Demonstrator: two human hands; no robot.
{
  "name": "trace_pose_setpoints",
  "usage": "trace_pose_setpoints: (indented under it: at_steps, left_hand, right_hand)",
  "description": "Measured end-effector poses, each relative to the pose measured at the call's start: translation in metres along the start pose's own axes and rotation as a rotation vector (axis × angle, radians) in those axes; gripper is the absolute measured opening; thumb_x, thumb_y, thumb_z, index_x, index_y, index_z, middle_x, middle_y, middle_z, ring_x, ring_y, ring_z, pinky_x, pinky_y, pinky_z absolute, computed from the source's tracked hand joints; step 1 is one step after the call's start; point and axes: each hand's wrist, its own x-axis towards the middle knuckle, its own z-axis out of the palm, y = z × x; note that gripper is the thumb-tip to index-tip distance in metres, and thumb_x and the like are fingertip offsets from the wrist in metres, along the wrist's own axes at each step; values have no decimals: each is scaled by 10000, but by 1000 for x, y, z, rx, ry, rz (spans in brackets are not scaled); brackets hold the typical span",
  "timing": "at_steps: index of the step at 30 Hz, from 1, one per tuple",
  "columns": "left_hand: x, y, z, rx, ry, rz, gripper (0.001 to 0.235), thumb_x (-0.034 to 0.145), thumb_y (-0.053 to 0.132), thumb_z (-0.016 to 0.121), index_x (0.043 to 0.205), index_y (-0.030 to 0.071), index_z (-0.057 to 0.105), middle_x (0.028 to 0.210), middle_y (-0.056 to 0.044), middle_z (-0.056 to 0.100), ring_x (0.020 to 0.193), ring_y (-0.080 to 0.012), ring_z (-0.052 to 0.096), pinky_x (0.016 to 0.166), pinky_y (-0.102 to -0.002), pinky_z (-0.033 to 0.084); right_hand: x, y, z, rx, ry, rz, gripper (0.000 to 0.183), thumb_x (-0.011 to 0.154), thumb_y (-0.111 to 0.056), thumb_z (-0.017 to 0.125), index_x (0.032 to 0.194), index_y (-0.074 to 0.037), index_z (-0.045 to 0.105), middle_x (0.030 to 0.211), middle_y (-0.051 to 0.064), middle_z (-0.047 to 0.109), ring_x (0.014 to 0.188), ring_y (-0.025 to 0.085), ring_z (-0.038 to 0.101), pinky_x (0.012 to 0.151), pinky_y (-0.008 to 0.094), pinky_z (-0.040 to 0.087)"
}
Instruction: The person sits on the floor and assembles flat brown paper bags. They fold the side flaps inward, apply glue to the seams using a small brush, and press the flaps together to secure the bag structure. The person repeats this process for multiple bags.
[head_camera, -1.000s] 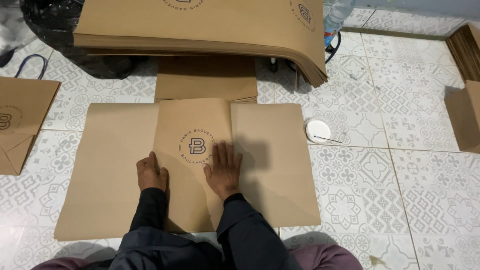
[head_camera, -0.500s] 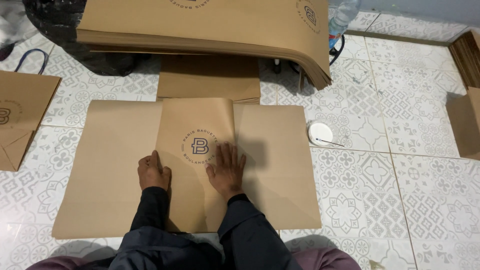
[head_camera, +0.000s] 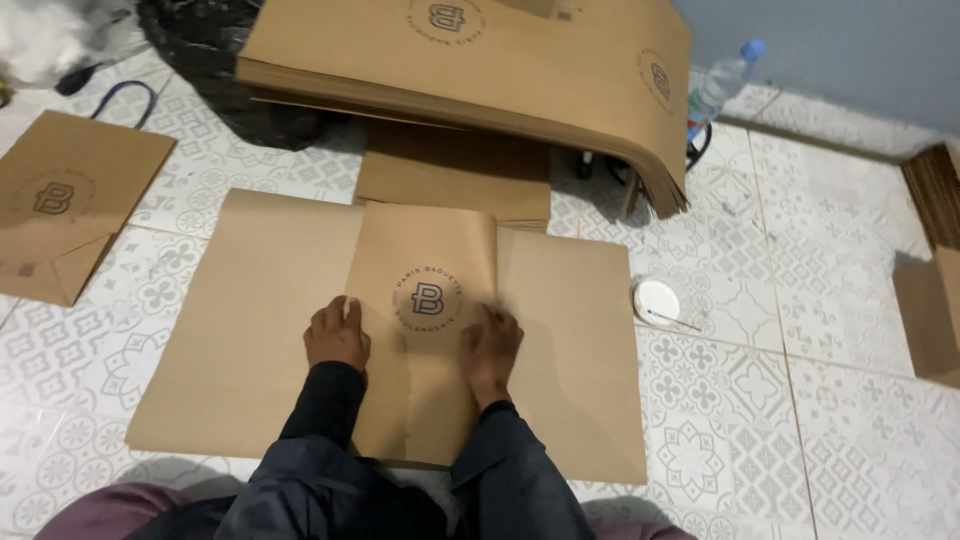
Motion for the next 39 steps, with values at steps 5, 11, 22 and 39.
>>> trace_pose_setpoints:
  at_steps: [5,11,22,39]
  left_hand:
    - [5,0,1,51,-144,-14,579,882,288,552,1459,247,557,1512,5,412,1379,-302,426,1078,-485,439]
    - [16,9,35,75,-278,-49,583,926,294,520,1507,262,481,1549,-5,392,1393,-295,417,1074,-472,426]
    - [-42,116,12,-62,-261,229,568,792,262,625,1306,56,495,1328,-146,463,1102,-400,508,828,-493,468]
    - [19,118,2,-27,-426,412,675,906,492,624,1425,153,357,1274,-114,495,1153,-333,525,948,-513,411]
  right_hand:
    - [4,-16,-37,372,-278,415,606,870,-298,641,1468,-338,548,1441,131,515,1358,340,531,1073,453,472]
    - [4,-4,-40,658,-180,420,649,798,-68,705,1433,-135,593,1442,287,562,1347,398,550,1025,451,526]
    - [-19,64,-148,779,-204,606,581,804,-51,774,1362,-81,616,1317,162,675,1146,259,650,966,342,542]
    - [94,-9,-67,-601,-456,-258,628,1019,-685,297,1609,-481,225,1712,-2,195,1585,311,81,1233,627,45]
